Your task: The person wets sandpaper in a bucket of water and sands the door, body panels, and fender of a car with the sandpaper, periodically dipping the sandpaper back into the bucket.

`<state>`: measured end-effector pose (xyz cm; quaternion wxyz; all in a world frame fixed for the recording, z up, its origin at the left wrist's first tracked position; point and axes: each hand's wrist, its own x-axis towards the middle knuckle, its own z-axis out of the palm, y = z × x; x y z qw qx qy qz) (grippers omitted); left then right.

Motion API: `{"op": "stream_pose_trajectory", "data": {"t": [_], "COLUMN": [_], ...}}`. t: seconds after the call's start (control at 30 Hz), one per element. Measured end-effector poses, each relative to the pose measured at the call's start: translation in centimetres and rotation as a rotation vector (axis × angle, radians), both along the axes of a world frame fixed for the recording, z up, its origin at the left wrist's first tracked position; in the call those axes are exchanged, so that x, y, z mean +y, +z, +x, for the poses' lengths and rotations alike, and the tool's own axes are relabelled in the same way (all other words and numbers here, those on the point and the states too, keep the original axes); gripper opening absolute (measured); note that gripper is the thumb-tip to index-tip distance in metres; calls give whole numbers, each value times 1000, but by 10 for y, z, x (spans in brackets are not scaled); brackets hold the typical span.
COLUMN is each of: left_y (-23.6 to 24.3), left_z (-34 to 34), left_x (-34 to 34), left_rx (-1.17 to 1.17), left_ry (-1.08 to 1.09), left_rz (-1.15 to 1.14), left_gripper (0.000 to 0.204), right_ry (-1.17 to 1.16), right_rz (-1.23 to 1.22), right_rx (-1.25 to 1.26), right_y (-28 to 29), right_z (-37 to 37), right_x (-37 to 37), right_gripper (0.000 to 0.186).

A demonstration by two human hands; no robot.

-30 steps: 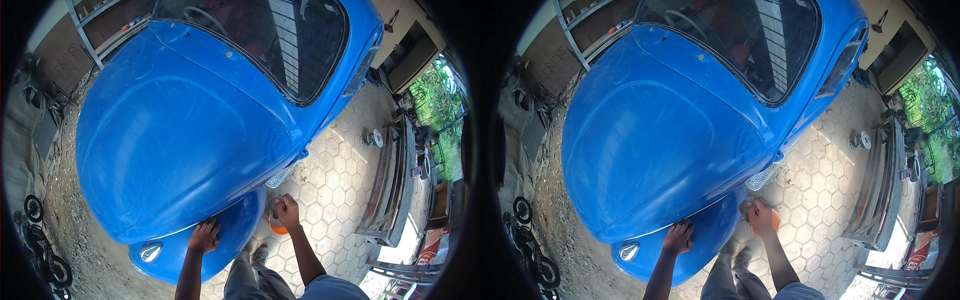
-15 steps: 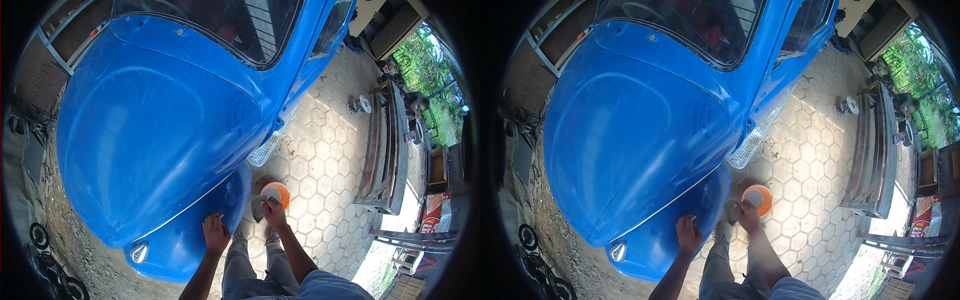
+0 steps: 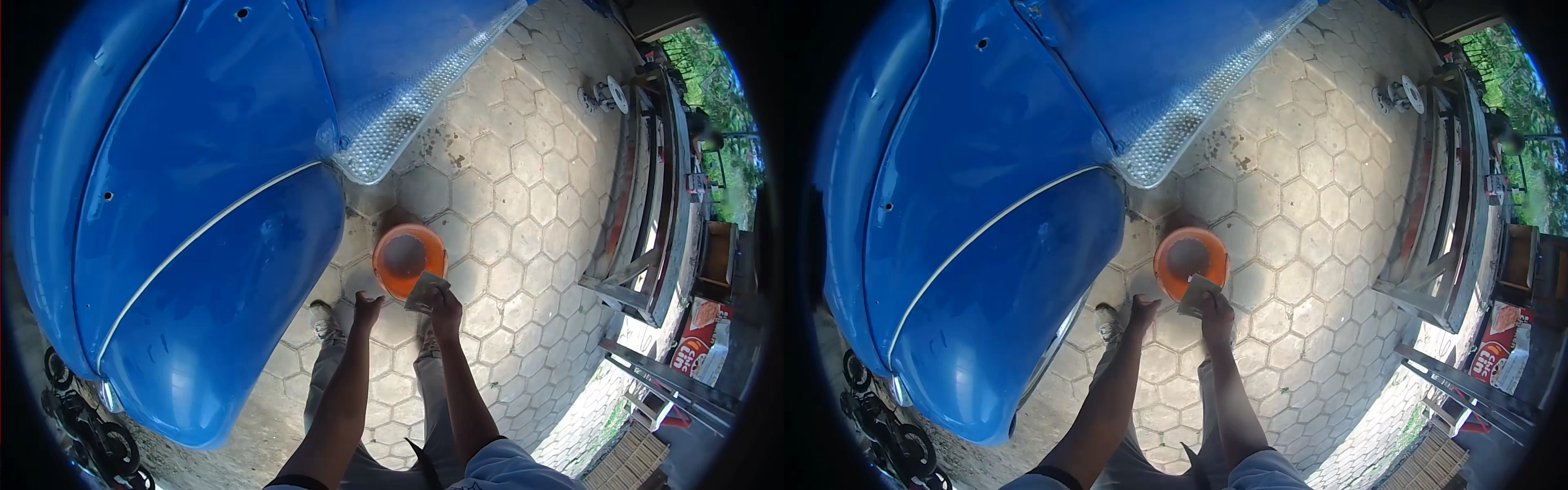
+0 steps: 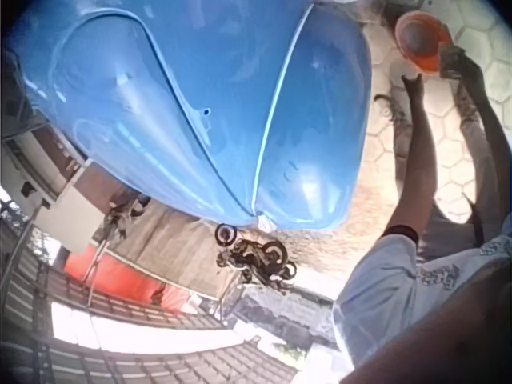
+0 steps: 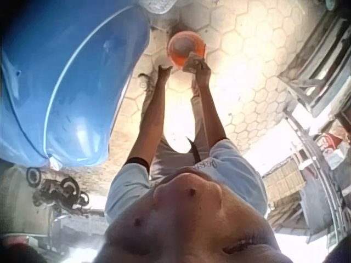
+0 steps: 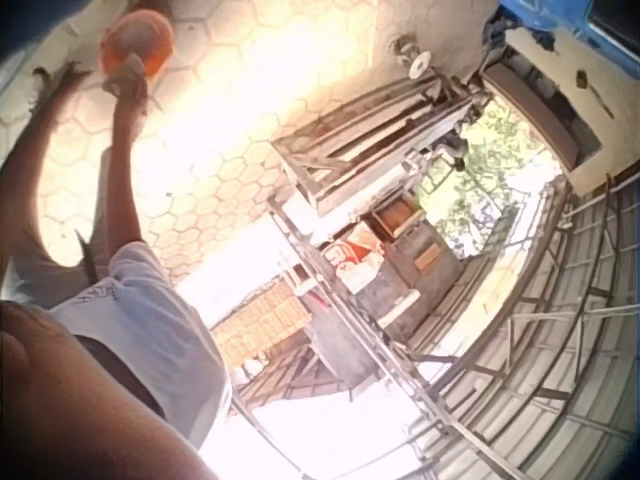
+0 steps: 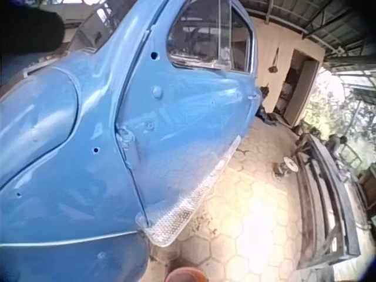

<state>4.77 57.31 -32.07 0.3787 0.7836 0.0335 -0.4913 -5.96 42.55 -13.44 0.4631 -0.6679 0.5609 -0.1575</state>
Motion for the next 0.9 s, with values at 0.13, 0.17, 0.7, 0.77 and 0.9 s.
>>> {"op": "stream_pose_trajectory", "data": {"t": [0.13, 0.17, 0.7, 0.77, 0.9], "left_y": [-108, -125, -52, -10, 70], "left_z": [-28, -30, -76, -76, -64], "left_x": [-24, -27, 2, 24, 94], "left_rx": [12, -70, 228, 255, -200], "left_ry": [116, 279, 594, 597, 106], "left_rz": [49, 90, 14, -84, 70], "left_gripper": [107, 107, 19, 18, 17], "right_ry": [-304, -319, 176, 481, 851], "right_rz": [374, 420, 150, 27, -41], "right_rx": [-218, -250, -108, 35, 155], "right_y": [-33, -39, -46, -30, -9], "right_z": [-39, -49, -82, -76, -34], "right_x": [12, 23, 15, 14, 40], "right_gripper": [24, 23, 16, 15, 20]}}
